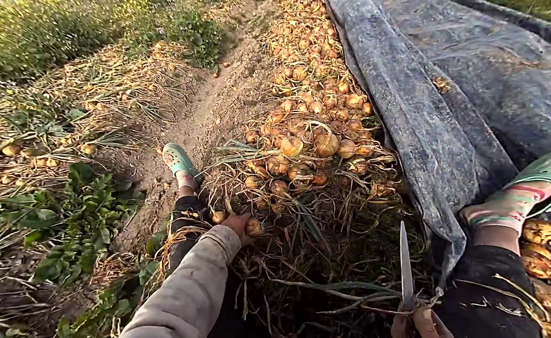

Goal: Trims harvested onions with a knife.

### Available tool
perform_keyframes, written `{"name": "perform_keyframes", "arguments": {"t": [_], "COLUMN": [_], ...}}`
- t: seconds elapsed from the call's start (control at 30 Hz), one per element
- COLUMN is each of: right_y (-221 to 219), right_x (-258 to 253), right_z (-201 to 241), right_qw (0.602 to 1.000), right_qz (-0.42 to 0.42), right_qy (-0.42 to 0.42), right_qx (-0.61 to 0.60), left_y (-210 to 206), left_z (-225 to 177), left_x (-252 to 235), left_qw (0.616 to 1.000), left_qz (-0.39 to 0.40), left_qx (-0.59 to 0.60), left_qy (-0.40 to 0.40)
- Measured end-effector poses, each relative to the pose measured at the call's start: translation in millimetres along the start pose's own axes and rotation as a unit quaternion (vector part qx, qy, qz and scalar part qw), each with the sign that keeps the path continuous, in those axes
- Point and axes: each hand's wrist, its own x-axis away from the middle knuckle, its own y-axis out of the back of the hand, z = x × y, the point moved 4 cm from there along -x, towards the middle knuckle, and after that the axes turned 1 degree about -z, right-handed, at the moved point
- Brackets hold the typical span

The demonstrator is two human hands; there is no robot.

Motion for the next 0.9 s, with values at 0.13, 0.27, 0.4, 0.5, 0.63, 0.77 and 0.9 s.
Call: {"name": "perform_keyframes", "arguments": {"t": [0.13,0.27,0.4,0.5,0.63,0.77,0.9], "right_y": [-10,-21,-24,-19,-17,-16,-17], "right_x": [-1,-8,-9,-7,-8,-9,-7], "right_z": [-5,5,26,28,17,0,-14], "right_qw": [0.989,0.951,0.936,0.933,0.957,0.988,0.998], "right_qz": [0.011,-0.022,-0.045,-0.039,-0.031,-0.018,-0.03], "right_qy": [-0.028,0.066,0.207,0.267,0.213,0.071,-0.043], "right_qx": [0.146,0.301,0.28,0.239,0.194,0.132,0.041], "left_y": [7,13,5,4,1,3,7], "left_z": [-82,-156,-195,-197,-190,-188,-191], "left_x": [36,84,101,98,93,95,106], "left_qw": [0.98,0.877,0.801,0.776,0.801,0.867,0.909], "left_qz": [-0.044,0.009,0.101,0.146,0.215,0.251,0.158], "left_qx": [0.077,0.285,0.323,0.358,0.336,0.208,0.143], "left_qy": [-0.179,-0.387,-0.494,-0.499,-0.446,-0.378,-0.359]}}
